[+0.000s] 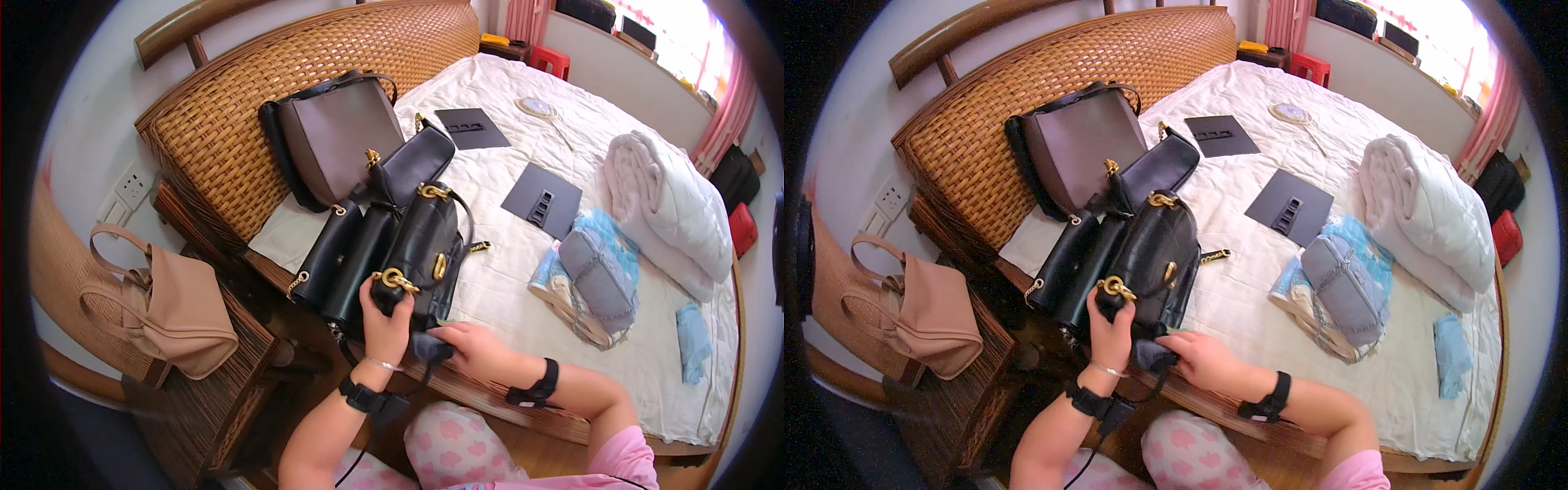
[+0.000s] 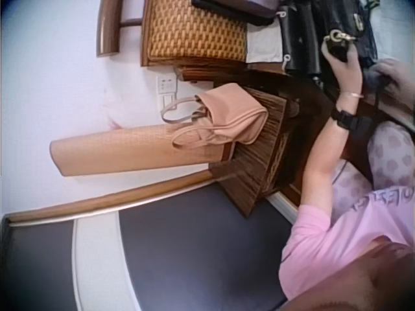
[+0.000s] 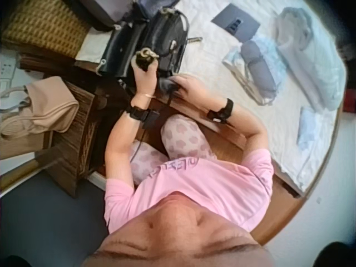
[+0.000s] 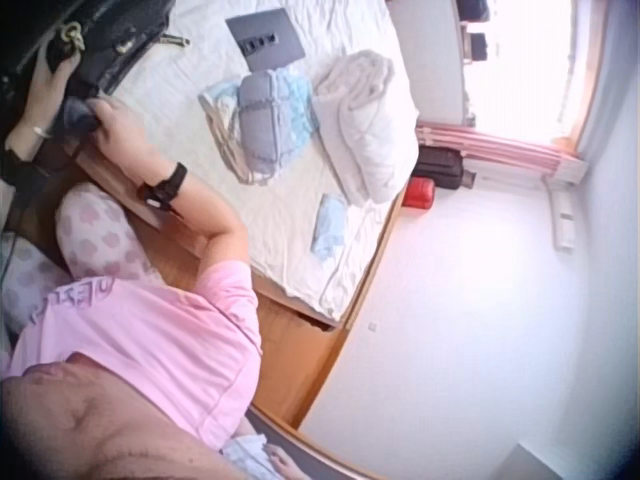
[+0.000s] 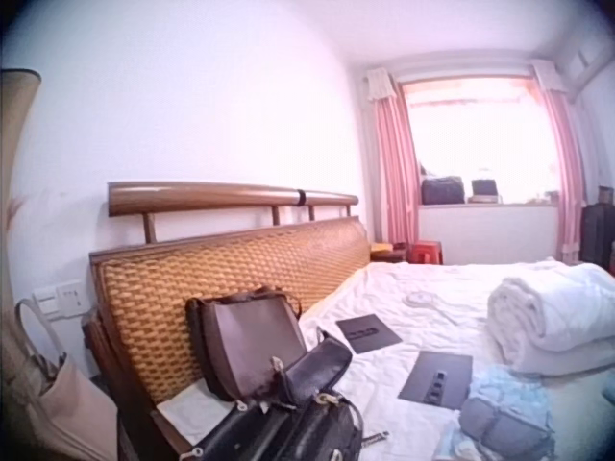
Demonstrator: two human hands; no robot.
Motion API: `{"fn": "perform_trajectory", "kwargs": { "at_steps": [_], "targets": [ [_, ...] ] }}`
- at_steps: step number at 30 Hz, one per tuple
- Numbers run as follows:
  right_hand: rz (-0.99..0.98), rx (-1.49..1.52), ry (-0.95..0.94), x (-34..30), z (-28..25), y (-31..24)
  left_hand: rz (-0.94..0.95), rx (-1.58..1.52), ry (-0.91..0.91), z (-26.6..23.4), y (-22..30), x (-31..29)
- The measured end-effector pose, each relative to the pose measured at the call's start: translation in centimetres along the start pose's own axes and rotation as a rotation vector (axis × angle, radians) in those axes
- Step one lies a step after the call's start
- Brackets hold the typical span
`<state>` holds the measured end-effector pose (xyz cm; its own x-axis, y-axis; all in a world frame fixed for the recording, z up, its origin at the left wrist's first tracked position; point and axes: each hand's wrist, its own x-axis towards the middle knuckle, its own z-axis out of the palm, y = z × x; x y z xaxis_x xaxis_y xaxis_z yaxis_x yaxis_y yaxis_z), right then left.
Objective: The person cleans several handbags and a bedside table with a green cloth, wiping the surfaces of the table, the exterior and interior of the bags, and the wall nearby.
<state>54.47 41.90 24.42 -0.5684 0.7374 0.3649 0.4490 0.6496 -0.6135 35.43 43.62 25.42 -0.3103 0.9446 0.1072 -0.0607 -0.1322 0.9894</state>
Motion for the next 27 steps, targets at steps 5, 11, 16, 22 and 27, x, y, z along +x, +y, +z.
{"fn": "perform_trajectory", "kwargs": {
  "at_steps": [5,11,16,22,27],
  "targets": [
    [0.624,0.155,0.233,0.8,-5.8,3.2,0.222,0.209,-0.220,-2.5,2.0,-2.3],
    [0.243,0.213,0.829,2.9,-11.3,5.3,0.787,0.665,-0.584,-4.6,2.2,-3.9],
    [0.002,-0.006,-0.100,5.6,-8.9,-1.2,1.078,0.954,-0.752,-3.8,-0.5,-5.4],
    [-0.136,-0.266,-0.497,3.0,-4.0,0.0,0.675,0.806,-0.758,-3.8,-3.0,-5.6],
    [-0.011,-0.535,-0.377,3.3,-4.0,1.5,0.845,0.806,-0.673,-3.5,-3.2,-4.9]
  ]
}}
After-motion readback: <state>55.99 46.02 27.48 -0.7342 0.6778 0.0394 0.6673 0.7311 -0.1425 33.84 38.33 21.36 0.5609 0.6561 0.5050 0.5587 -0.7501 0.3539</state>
